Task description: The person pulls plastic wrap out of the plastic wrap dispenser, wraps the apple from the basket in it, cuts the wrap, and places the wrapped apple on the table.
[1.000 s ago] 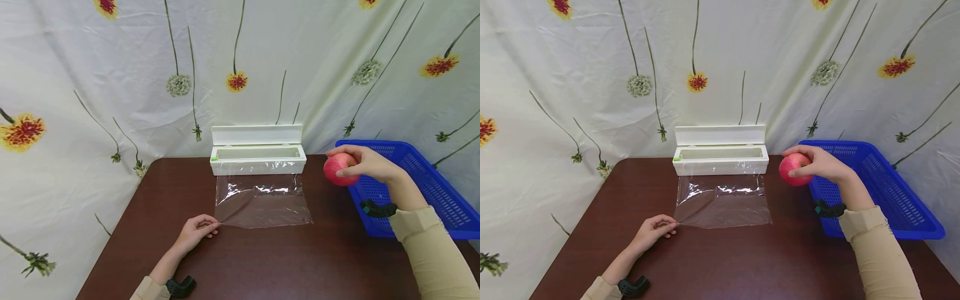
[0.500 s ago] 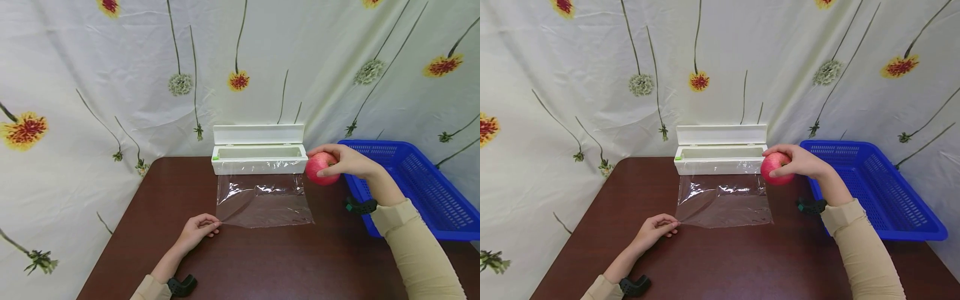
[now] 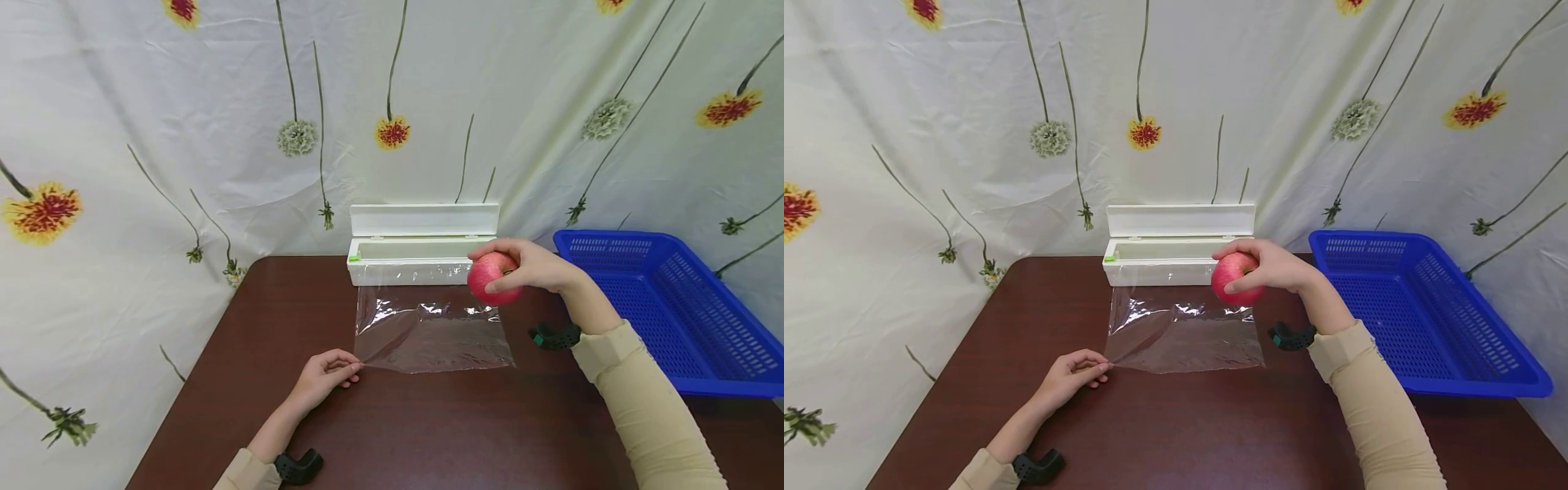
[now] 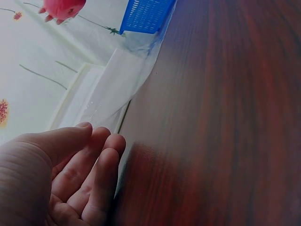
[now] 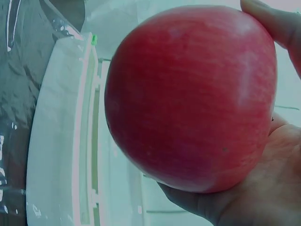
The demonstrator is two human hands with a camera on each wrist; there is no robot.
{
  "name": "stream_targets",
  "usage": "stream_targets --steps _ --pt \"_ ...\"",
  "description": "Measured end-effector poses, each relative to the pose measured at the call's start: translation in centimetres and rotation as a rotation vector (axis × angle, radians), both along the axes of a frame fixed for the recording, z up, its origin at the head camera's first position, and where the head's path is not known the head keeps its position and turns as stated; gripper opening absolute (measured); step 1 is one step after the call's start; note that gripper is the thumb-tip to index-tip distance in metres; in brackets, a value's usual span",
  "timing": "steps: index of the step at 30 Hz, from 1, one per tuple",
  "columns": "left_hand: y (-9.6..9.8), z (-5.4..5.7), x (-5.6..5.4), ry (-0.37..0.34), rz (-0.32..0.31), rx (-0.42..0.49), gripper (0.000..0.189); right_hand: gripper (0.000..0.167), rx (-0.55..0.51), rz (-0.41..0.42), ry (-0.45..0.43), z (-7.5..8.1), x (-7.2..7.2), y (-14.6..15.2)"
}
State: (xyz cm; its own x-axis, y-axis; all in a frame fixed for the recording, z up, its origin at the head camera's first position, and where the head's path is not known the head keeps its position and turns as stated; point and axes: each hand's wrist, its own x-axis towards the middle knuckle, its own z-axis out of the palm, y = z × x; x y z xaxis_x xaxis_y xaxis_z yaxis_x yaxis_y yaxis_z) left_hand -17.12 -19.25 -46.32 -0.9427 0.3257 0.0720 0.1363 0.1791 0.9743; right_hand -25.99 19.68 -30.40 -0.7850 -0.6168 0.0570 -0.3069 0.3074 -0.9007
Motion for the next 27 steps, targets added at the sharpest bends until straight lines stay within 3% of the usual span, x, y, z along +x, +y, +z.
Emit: stream_targets --steps 18,27 --pt "0.0 0.0 0.0 -0.012 0.012 -0.006 0.014 0.052 0.035 0.09 -0.006 -1.5 -0.5 -4.3" --pt "0.0 0.0 0.0 -0.013 0.007 0.006 0.013 0.051 0.046 0.082 -0.047 -3.0 -0.8 -5.6"
